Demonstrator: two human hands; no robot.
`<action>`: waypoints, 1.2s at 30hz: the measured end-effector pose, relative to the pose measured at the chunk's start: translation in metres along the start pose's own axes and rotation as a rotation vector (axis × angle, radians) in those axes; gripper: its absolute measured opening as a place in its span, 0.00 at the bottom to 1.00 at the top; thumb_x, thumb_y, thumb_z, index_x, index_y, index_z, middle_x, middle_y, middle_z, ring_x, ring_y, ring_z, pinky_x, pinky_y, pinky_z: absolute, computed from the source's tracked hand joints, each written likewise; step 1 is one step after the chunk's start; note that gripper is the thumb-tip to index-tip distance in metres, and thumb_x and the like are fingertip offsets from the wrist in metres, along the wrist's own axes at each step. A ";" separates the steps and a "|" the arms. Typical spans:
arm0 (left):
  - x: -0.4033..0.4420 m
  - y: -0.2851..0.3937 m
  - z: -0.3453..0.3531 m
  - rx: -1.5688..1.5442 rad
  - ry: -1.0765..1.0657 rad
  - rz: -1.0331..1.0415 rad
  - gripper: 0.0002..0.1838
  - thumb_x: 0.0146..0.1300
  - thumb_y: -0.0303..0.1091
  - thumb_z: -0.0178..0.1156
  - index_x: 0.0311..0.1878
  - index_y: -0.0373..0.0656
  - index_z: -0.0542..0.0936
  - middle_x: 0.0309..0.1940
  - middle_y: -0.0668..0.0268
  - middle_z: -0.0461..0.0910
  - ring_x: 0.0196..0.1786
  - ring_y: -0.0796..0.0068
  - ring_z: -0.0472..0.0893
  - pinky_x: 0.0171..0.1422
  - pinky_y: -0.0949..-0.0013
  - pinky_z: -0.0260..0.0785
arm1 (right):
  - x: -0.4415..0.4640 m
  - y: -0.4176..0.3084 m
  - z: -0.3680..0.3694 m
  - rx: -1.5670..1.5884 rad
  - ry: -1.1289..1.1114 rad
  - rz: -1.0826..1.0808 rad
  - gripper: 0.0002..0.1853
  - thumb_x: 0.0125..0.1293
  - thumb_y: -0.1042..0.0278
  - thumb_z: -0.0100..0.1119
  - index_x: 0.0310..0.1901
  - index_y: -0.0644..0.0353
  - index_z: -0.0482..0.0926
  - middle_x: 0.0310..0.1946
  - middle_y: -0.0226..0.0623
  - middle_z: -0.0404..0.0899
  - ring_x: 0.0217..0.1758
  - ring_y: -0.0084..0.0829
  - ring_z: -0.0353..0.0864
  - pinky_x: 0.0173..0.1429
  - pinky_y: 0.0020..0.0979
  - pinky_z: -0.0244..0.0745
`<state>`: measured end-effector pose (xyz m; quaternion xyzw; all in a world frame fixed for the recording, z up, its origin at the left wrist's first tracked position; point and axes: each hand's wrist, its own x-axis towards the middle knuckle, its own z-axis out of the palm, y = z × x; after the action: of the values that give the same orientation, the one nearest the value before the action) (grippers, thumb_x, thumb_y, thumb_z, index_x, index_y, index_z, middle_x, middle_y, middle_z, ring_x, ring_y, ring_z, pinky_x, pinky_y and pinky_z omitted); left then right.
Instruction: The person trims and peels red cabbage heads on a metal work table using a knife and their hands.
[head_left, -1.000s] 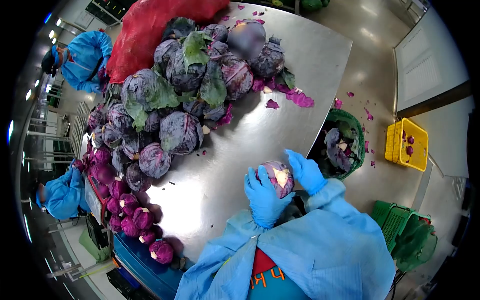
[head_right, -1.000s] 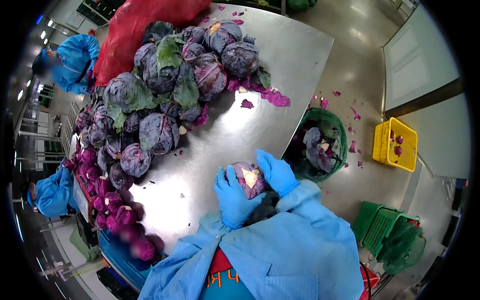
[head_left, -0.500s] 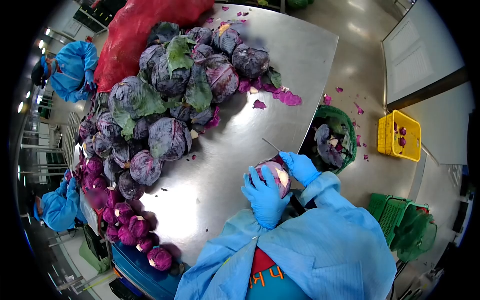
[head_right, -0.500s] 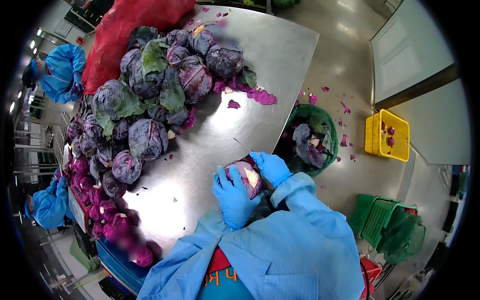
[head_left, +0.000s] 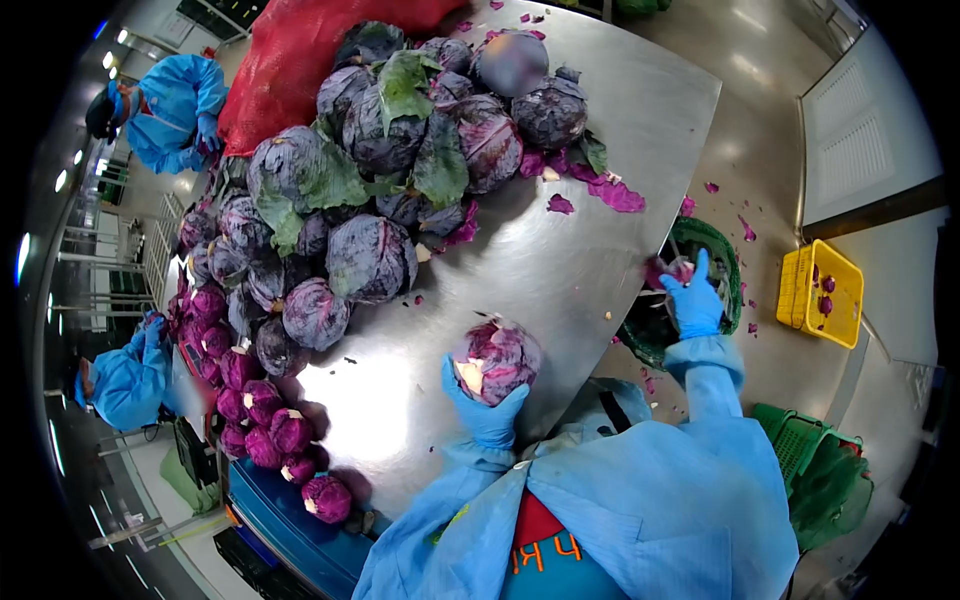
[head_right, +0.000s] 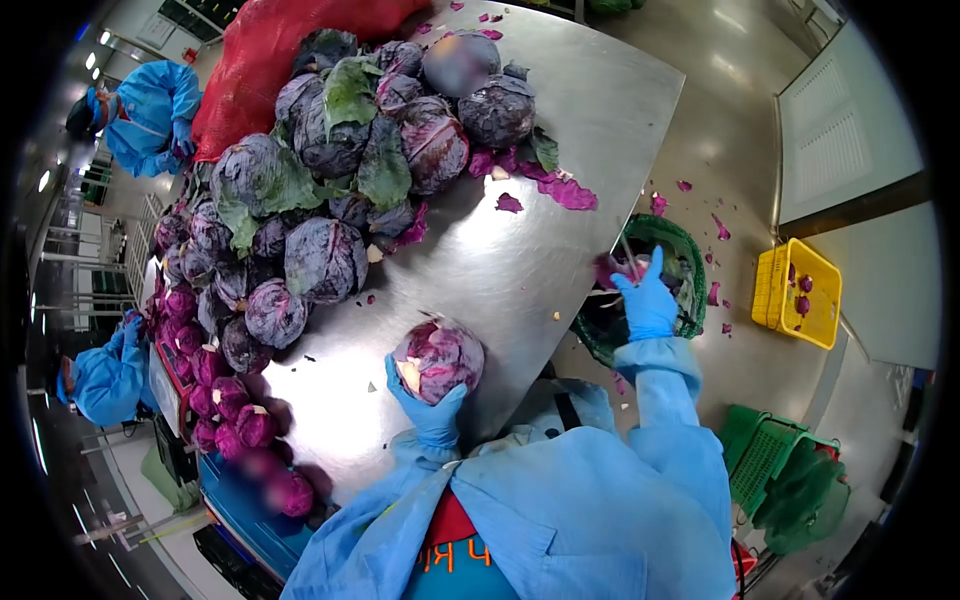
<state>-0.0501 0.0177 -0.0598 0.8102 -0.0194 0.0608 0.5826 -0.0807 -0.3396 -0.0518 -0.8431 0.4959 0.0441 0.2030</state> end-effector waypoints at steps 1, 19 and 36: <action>-0.006 0.007 0.009 0.014 0.073 -0.030 0.66 0.34 0.51 0.82 0.74 0.36 0.54 0.70 0.51 0.57 0.73 0.53 0.58 0.77 0.53 0.49 | -0.005 0.004 0.003 0.069 0.058 -0.062 0.35 0.64 0.49 0.61 0.69 0.50 0.60 0.39 0.45 0.85 0.40 0.48 0.85 0.45 0.43 0.79; 0.049 0.102 0.027 0.592 -0.691 0.265 0.52 0.37 0.49 0.77 0.66 0.36 0.67 0.65 0.46 0.65 0.67 0.43 0.65 0.69 0.50 0.59 | -0.047 -0.126 0.010 0.121 -0.721 -1.028 0.16 0.59 0.52 0.61 0.40 0.56 0.82 0.34 0.46 0.83 0.37 0.48 0.82 0.43 0.43 0.77; 0.021 0.060 -0.012 0.291 -0.558 0.473 0.54 0.32 0.45 0.83 0.66 0.45 0.65 0.65 0.50 0.62 0.69 0.44 0.63 0.73 0.48 0.57 | -0.006 0.007 -0.002 0.131 0.091 -0.335 0.24 0.65 0.57 0.62 0.61 0.50 0.74 0.44 0.43 0.85 0.39 0.42 0.85 0.44 0.40 0.79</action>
<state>-0.0361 0.0110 0.0036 0.8430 -0.3544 -0.0268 0.4038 -0.0902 -0.3386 -0.0503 -0.8999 0.3593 -0.0610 0.2395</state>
